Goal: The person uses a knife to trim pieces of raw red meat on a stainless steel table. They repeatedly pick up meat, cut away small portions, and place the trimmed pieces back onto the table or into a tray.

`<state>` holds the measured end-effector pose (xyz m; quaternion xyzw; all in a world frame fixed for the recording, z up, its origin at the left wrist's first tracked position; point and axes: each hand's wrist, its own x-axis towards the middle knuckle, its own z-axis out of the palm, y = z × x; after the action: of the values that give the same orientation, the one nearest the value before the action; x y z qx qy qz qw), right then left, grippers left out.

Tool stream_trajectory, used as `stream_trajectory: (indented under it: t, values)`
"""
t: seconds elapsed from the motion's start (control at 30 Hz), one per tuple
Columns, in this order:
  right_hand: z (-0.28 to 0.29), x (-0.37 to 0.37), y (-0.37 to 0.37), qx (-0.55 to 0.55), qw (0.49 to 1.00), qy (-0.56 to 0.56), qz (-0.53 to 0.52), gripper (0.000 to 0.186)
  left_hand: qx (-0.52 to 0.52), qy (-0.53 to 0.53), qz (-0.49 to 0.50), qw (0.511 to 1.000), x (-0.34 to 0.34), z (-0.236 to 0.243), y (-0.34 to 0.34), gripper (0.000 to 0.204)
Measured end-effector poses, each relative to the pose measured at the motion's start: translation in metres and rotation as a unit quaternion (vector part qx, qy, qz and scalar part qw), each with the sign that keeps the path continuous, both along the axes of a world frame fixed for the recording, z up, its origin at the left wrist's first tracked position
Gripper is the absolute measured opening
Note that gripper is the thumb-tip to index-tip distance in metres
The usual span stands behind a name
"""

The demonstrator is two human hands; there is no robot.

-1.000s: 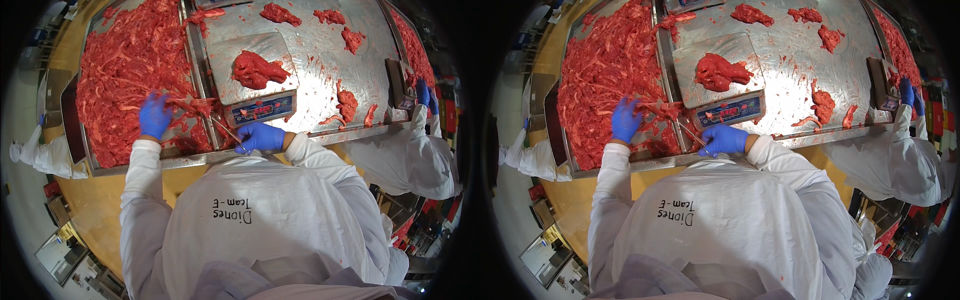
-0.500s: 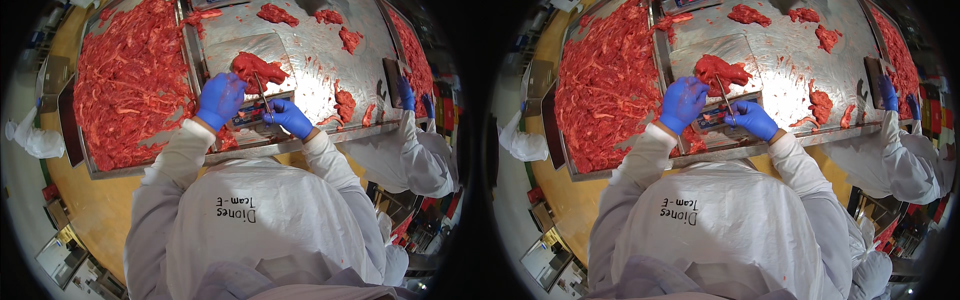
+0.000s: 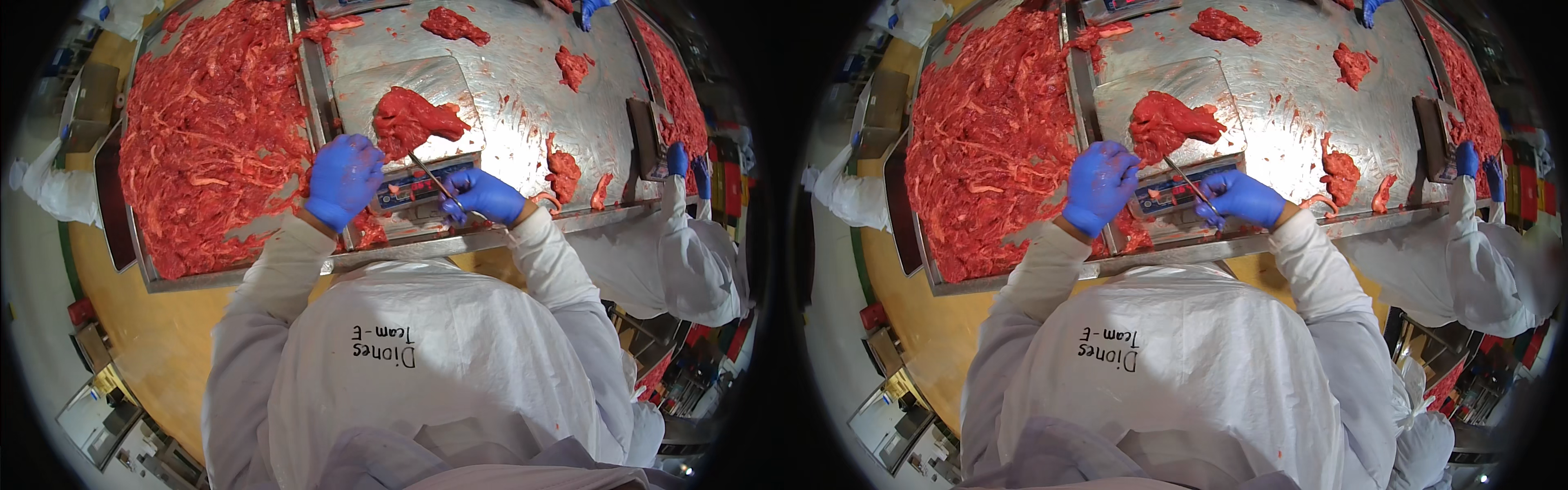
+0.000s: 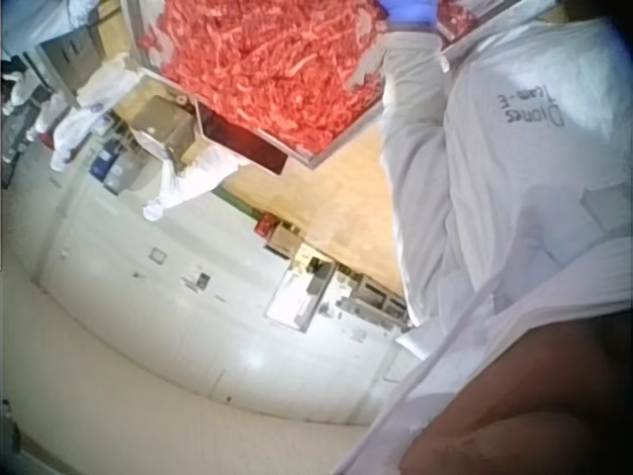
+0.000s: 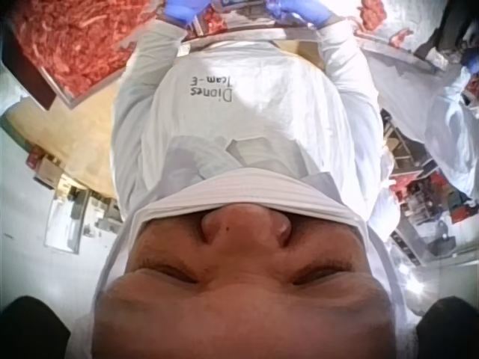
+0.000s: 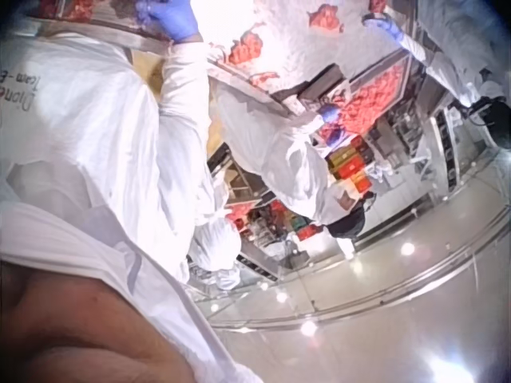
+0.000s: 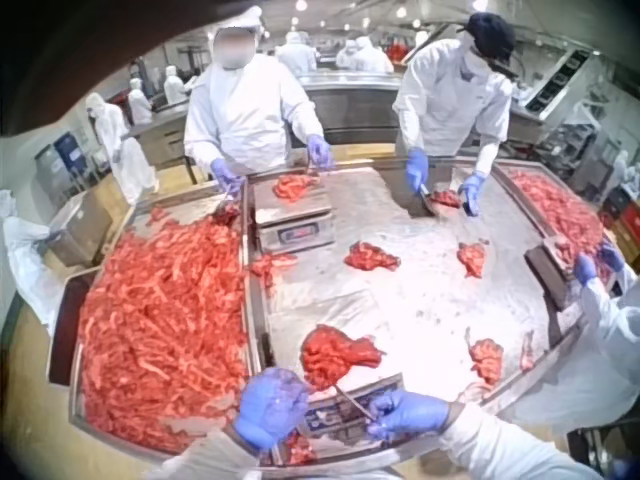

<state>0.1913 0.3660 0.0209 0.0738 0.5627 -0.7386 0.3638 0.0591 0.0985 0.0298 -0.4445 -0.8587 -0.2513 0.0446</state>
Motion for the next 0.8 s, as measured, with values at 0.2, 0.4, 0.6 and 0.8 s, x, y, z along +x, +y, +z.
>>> stream_trajectory:
  t: [0.2,0.4,0.6,0.8]
  values:
    - [0.001,-0.013,-0.012,-0.119,0.992,-0.028,-0.029,0.024,-0.005,-0.002,-0.009,1.0,-0.002,0.004,-0.001,0.01]
    - [0.002,-0.02,-0.026,-0.009,0.997,-0.048,-0.053,0.019,-0.021,-0.042,0.014,0.999,-0.012,0.013,-0.015,0.009]
    - [0.02,-0.039,-0.044,-0.092,0.985,-0.087,-0.121,0.019,0.052,-0.05,0.053,0.996,0.004,0.014,0.004,0.006]
    - [0.023,-0.042,-0.051,0.014,0.994,-0.057,-0.089,0.023,0.0,-0.03,0.059,0.998,0.007,0.002,-0.009,0.007]
